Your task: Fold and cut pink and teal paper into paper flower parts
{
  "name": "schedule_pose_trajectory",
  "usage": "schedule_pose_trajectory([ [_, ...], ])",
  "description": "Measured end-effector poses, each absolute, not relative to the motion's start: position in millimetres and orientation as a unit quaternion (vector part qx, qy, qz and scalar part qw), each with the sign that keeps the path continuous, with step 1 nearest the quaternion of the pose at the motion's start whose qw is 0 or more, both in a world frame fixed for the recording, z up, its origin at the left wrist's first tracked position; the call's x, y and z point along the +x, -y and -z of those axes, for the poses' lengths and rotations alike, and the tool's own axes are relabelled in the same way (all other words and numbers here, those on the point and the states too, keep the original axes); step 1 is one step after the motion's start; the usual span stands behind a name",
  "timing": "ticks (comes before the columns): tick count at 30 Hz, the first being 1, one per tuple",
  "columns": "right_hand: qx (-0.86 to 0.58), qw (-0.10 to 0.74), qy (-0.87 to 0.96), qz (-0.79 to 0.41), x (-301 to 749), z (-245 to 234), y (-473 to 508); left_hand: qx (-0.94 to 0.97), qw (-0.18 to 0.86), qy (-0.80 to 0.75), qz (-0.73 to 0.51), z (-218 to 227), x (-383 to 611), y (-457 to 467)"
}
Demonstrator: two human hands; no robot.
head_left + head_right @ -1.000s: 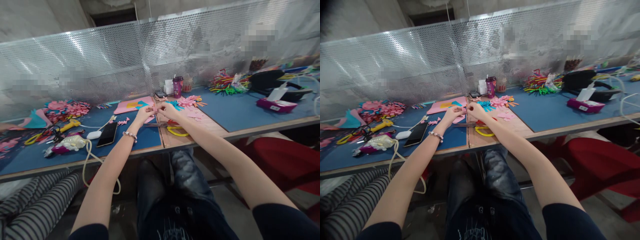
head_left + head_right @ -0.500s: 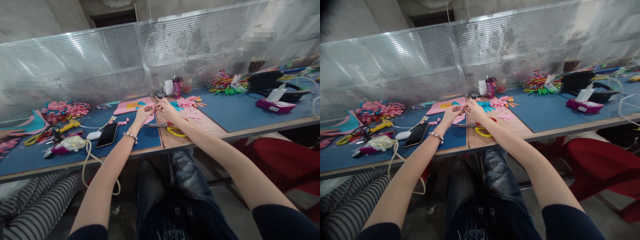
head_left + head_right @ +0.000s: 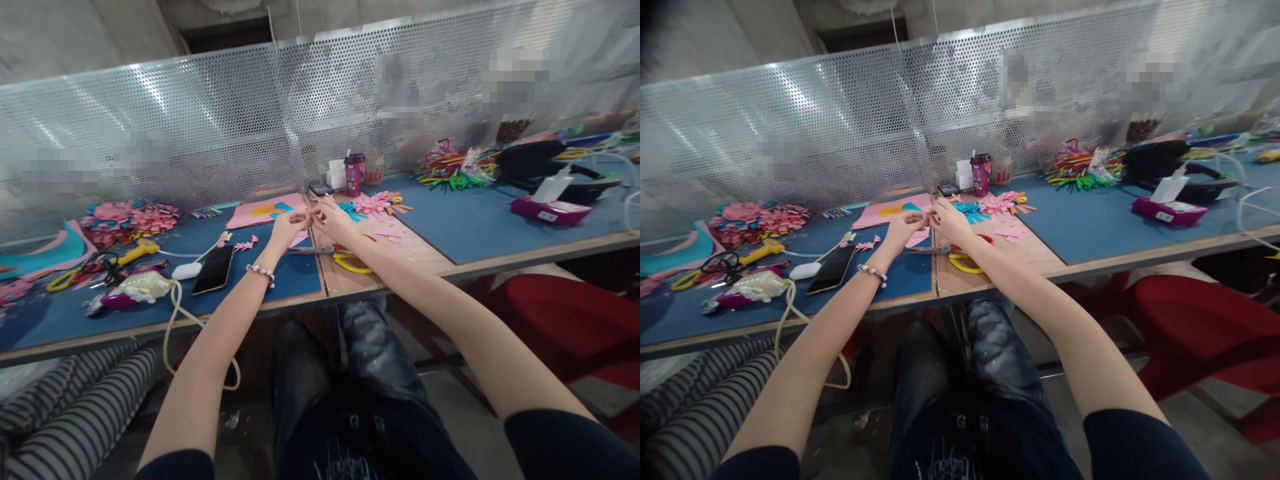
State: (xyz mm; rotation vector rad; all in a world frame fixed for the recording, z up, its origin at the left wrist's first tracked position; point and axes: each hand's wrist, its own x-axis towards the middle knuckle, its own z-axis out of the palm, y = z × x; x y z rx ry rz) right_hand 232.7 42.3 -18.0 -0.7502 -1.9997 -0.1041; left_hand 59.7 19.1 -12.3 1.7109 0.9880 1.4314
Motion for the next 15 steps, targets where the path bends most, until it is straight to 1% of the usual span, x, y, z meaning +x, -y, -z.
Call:
schedule_pose_trajectory([
  [10, -0.305, 0.520, 0.797, -0.033, 230.5, 22.8, -52.4, 0.670, 0.310, -0.395, -0.546, 9.5, 61.8, -15.0],
  [15, -0.278, 0.511, 0.811, -0.057, 230.5, 21.0, -51.1, 0.675, 0.297, -0.401, -0.544, 13.0, 58.3, -22.4],
])
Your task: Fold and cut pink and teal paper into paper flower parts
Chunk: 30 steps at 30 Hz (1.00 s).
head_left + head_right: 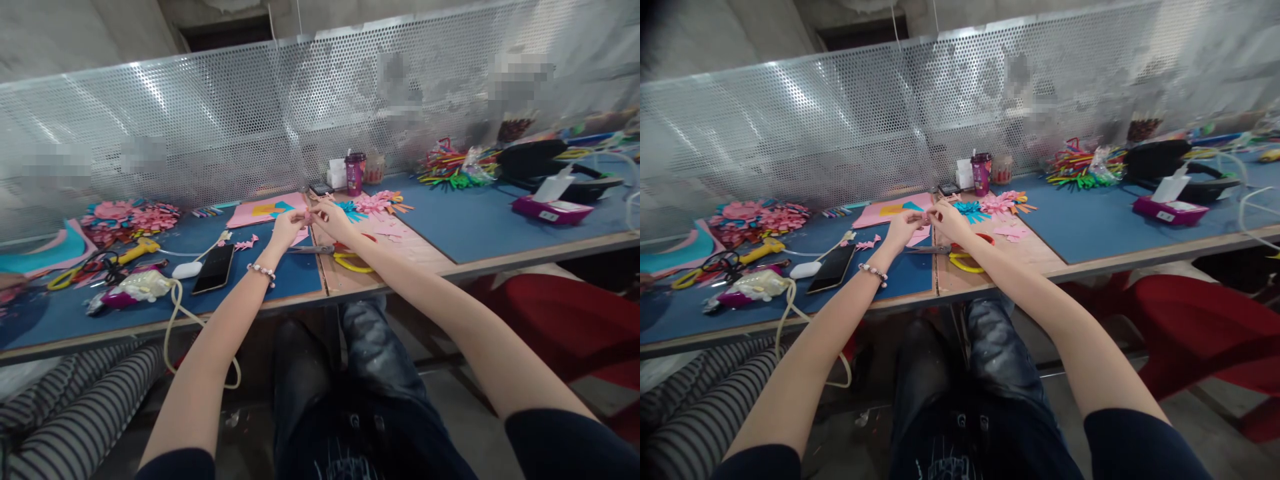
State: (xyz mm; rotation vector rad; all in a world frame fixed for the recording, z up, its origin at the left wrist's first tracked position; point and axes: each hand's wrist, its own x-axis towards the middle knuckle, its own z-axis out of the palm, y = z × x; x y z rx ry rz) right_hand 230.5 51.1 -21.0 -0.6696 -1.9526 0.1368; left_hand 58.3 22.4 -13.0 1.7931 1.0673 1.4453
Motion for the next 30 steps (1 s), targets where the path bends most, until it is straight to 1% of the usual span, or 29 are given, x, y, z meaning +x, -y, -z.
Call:
schedule_pose_trajectory([
  [5, -0.294, 0.498, 0.812, -0.086, 231.2, 16.8, -45.2, 0.674, 0.290, -0.415, -0.538, 14.6, 57.3, -26.8],
  [10, -0.302, 0.520, 0.795, -0.084, 231.3, 14.7, -42.4, 0.646, 0.302, -0.428, -0.555, 16.6, 56.4, -27.0],
  [13, -0.306, 0.539, 0.781, -0.075, 232.6, 13.0, -41.1, 0.632, 0.334, -0.441, -0.542, 18.3, 55.7, -25.6],
  [17, -0.311, 0.545, 0.778, -0.024, 234.4, 12.2, -41.3, 0.650, 0.416, -0.413, -0.484, 16.7, 60.9, -20.0],
  [21, -0.300, 0.500, 0.811, 0.053, 232.8, 14.5, -41.6, 0.631, 0.472, -0.381, -0.484, 13.3, 67.8, -15.2],
  [26, -0.258, 0.414, 0.861, 0.143, 230.9, 16.1, -40.3, 0.611, 0.484, -0.381, -0.498, 13.5, 67.2, -16.0],
  [30, -0.237, 0.398, 0.869, 0.175, 230.1, 16.9, -41.3, 0.590, 0.501, -0.370, -0.513, 13.7, 65.3, -15.8],
])
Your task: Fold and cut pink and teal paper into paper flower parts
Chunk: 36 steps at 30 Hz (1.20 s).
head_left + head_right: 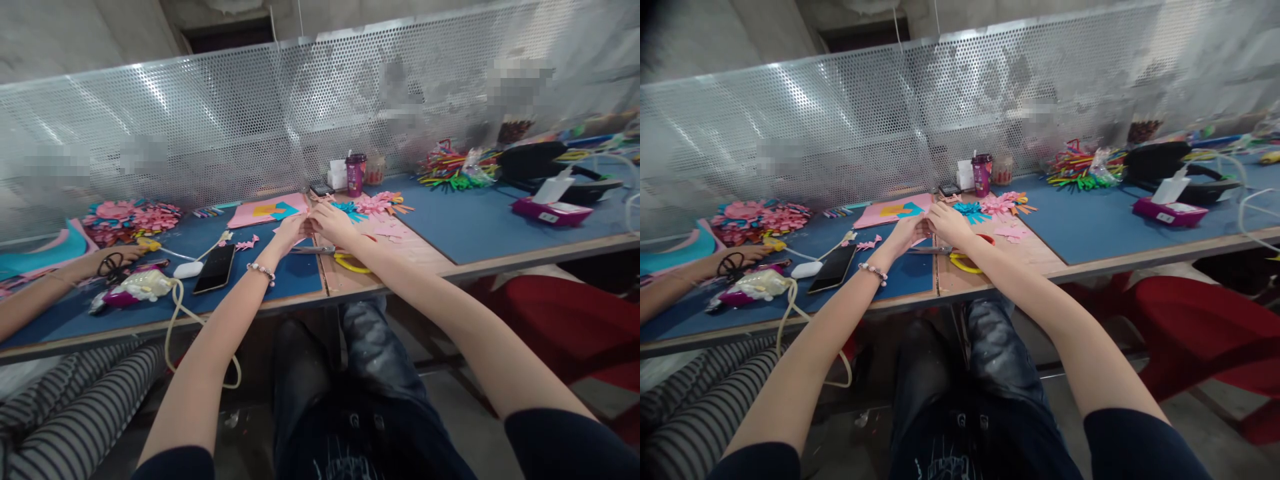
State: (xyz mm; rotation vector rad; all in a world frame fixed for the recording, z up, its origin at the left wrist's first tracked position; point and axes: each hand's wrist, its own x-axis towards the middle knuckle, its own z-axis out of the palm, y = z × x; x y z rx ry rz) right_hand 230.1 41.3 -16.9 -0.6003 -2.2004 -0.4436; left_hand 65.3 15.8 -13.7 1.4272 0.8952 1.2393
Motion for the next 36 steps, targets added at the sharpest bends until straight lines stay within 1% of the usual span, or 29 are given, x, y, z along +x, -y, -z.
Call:
schedule_pose_trajectory([
  [3, -0.223, 0.429, 0.863, 0.147, 228.4, 18.2, -42.3, 0.587, 0.504, -0.360, -0.522, 13.4, 63.8, -14.5],
  [7, -0.252, 0.524, 0.811, 0.063, 228.7, 17.6, -46.3, 0.603, 0.497, -0.369, -0.504, 12.8, 63.2, -12.8],
  [8, -0.267, 0.537, 0.799, 0.039, 229.6, 17.2, -48.4, 0.607, 0.495, -0.374, -0.496, 12.6, 63.4, -12.4],
  [10, -0.300, 0.531, 0.792, -0.028, 232.0, 17.0, -53.8, 0.620, 0.493, -0.380, -0.478, 12.2, 64.0, -11.6],
  [14, -0.336, 0.466, 0.786, -0.227, 236.5, 19.6, -64.1, 0.653, 0.487, -0.372, -0.445, 13.1, 63.4, -11.0],
  [17, -0.316, 0.472, 0.763, -0.308, 237.9, 21.3, -66.9, 0.666, 0.483, -0.370, -0.431, 13.9, 61.8, -11.0],
  [20, -0.291, 0.496, 0.753, -0.320, 238.5, 20.7, -65.6, 0.673, 0.478, -0.383, -0.414, 12.7, 60.8, -10.1],
  [27, -0.284, 0.480, 0.774, -0.299, 242.9, 14.5, -56.2, 0.684, 0.457, -0.406, -0.398, 7.0, 59.2, -7.7],
  [32, -0.293, 0.479, 0.772, -0.297, 245.4, 8.5, -47.8, 0.695, 0.461, -0.402, -0.379, 8.4, 55.5, -8.7],
  [36, -0.298, 0.481, 0.781, -0.264, 243.9, 3.0, -43.3, 0.685, 0.471, -0.399, -0.387, 10.5, 55.5, -10.8],
])
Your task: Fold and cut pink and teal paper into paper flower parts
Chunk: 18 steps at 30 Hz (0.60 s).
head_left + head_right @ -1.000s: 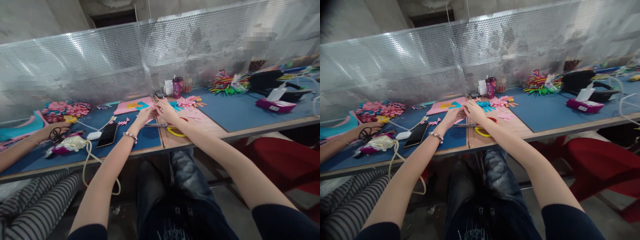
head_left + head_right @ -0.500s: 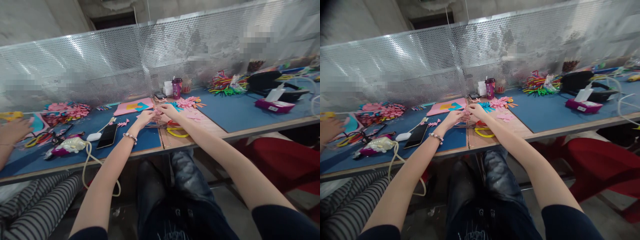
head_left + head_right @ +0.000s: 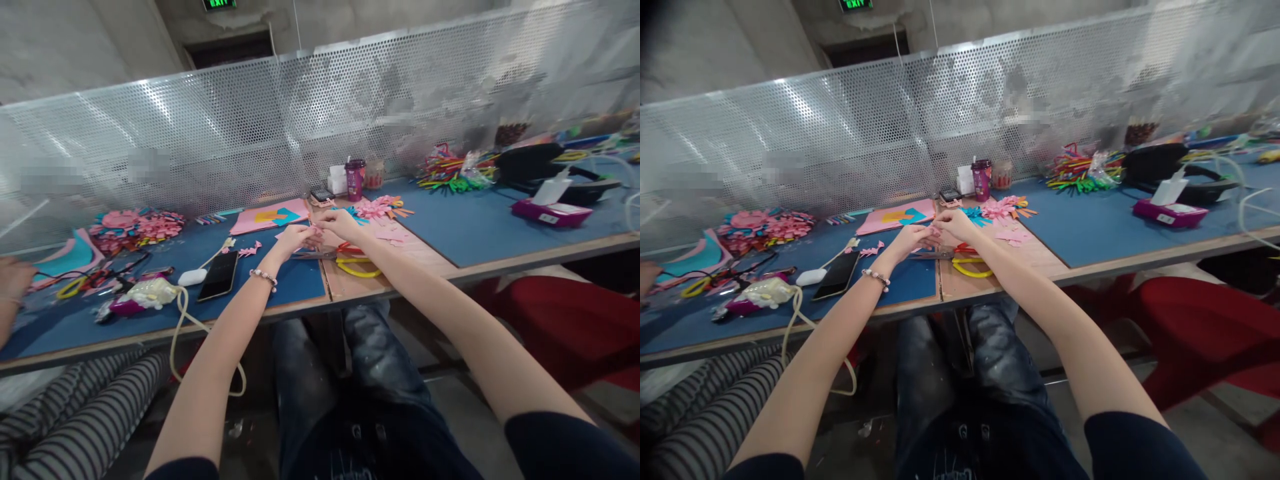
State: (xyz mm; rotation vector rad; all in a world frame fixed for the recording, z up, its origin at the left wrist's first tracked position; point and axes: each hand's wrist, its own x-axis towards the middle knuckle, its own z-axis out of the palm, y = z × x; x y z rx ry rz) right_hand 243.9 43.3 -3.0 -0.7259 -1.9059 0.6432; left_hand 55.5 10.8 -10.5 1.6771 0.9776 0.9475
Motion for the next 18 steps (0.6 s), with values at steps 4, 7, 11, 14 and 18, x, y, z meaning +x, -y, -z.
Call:
schedule_pose_trajectory([
  [4, -0.299, 0.487, 0.784, -0.243, 242.2, 2.3, -42.4, 0.669, 0.469, -0.402, -0.414, 10.1, 59.2, -10.8],
  [7, -0.297, 0.475, 0.791, -0.245, 243.3, 4.6, -44.3, 0.667, 0.457, -0.418, -0.414, 9.1, 61.5, -10.2],
  [11, -0.306, 0.453, 0.800, -0.247, 246.1, 6.6, -47.1, 0.673, 0.435, -0.436, -0.409, 11.1, 60.3, -12.6],
  [14, -0.303, 0.444, 0.809, -0.238, 245.9, 7.1, -46.6, 0.682, 0.425, -0.434, -0.407, 13.8, 57.7, -15.1],
  [18, -0.308, 0.447, 0.817, -0.196, 241.6, 8.1, -44.3, 0.679, 0.427, -0.432, -0.412, 13.6, 57.2, -14.0],
])
